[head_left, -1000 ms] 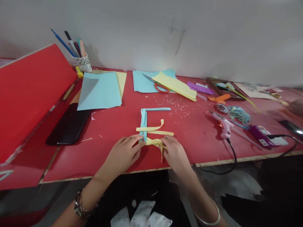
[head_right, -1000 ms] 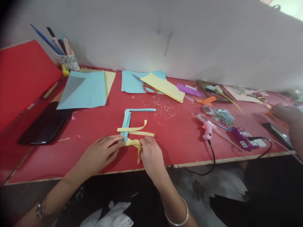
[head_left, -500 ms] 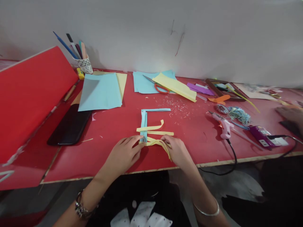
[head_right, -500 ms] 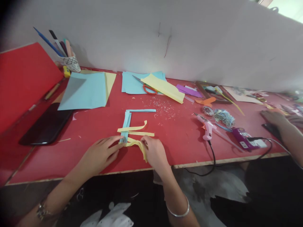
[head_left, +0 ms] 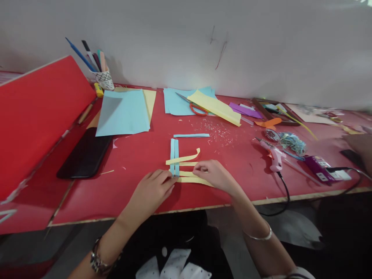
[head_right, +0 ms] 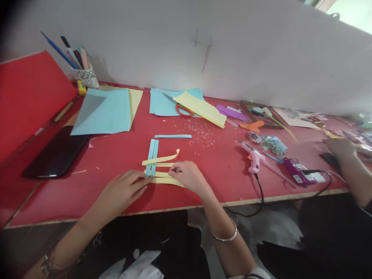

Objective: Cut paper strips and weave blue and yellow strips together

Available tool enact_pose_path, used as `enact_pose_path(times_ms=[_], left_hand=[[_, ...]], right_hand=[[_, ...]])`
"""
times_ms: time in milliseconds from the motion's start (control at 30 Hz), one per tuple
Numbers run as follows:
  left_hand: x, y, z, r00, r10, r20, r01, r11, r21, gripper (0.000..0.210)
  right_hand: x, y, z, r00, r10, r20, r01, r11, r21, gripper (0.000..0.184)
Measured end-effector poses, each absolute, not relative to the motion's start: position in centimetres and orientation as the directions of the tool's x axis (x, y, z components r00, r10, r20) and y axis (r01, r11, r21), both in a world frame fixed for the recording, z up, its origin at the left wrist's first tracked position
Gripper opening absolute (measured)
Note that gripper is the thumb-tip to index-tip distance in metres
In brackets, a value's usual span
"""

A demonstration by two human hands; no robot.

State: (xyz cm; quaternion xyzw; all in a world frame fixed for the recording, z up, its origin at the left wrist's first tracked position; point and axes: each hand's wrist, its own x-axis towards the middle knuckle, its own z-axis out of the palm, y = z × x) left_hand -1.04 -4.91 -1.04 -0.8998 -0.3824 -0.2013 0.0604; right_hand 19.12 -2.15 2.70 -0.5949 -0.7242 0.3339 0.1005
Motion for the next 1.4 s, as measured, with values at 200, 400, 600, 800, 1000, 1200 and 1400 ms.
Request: enact_pose_path(times_ms=[200,400,600,800,1000,1200,1400], left_hand=[[-0.7,-6.6,-0.2,0.630,0.709,0.317,0.758,-0.651,-0.051,0.026],[-0.3,-7.5,0.0,0.625,0.719,0.305,0.771,-0.628,-0.100,0.029],[0.0,-8.0,-0.3,0.592,0.754,0.285,0.800,-0.591,-0.103,0.030],[0.1,-8.2,-0.7,0.594,0.743,0.308,0.797,-0.595,-0.103,0.034],[0.0,-8.0,-1.0,0.626,0.722,0.294,0.774,-0.620,-0.125,0.043],[0.1,-7.9,-0.9,0.622,0.745,0.241,0.781,-0.615,-0.111,0.040],[-0.1,-7.6,-0.5,0.642,0.733,0.225,0.761,-0.644,-0.076,0.038]], right_hand=[[19.3,-1.6,3.5,-0.331,0.902,-0.278,0.818,0.128,-0.560,0.015],[18.8,-1.5,4.5,-0.374,0.864,-0.337,0.850,0.175,-0.497,0.016],[19.1,-1.4,3.5,-0.374,0.878,-0.299,0.794,0.136,-0.593,0.013],[19.6,-1.8,2.9,-0.386,0.875,-0.292,0.769,0.130,-0.626,0.009],[19.5,-2.1,2.8,-0.364,0.890,-0.275,0.768,0.120,-0.629,0.009],[19.6,-2.3,2.9,-0.369,0.889,-0.271,0.777,0.134,-0.615,0.010],[19.5,-2.6,3.2,-0.361,0.887,-0.289,0.802,0.137,-0.581,0.012]])
